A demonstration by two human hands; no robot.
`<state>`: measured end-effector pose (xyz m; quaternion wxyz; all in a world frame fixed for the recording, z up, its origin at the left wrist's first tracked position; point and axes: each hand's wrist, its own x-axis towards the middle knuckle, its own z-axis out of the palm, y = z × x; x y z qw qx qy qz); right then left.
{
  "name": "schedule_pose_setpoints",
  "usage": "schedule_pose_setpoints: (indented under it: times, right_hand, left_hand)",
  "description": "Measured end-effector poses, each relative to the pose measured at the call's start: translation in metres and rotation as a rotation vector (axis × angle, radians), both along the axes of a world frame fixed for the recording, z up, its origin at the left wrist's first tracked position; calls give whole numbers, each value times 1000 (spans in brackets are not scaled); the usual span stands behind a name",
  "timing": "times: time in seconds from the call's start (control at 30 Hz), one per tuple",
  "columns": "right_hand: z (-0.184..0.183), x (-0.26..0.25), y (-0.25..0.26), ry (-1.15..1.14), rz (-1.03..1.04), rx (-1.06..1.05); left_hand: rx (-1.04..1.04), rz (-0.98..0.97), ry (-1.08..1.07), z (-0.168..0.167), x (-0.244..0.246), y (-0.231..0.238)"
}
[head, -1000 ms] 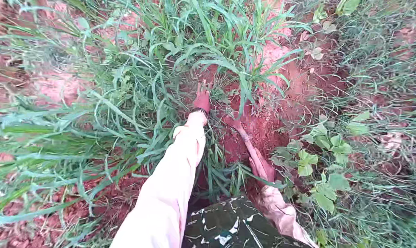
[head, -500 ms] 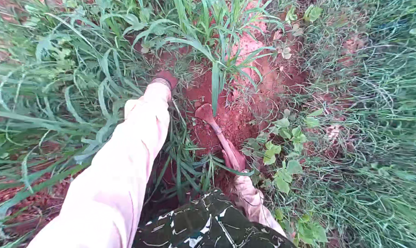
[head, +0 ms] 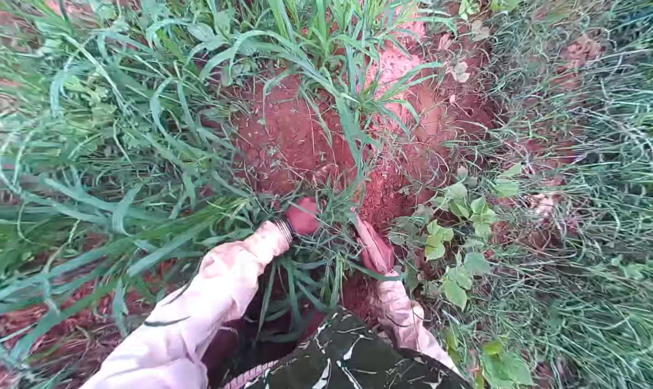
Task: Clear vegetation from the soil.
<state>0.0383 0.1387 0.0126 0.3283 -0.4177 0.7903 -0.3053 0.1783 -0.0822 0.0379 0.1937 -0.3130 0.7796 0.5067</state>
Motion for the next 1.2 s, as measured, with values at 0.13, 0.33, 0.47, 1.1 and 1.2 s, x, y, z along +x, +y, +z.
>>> schedule_pose_setpoints:
  times: [0.13,0.33,0.47,1.1,1.2]
  right_hand:
    - [-3,3,0,74,-16,-119]
    - [-14,0,-5,12,42,-271]
    - [-6,-1,-6,-72,17,-178]
    - [12,40,81,110,-407,-69]
    - [19,10,36,-11,-343,97]
  left_hand:
    - [-108,154,169,11,-24,12]
    - [-296,-9,-62,5,-94,-48]
    - [-415,-406,-182,-7,-141,-40]
    - [-185,365,-192,37,-101,-2]
    - [39,281,-594,288,-156,32]
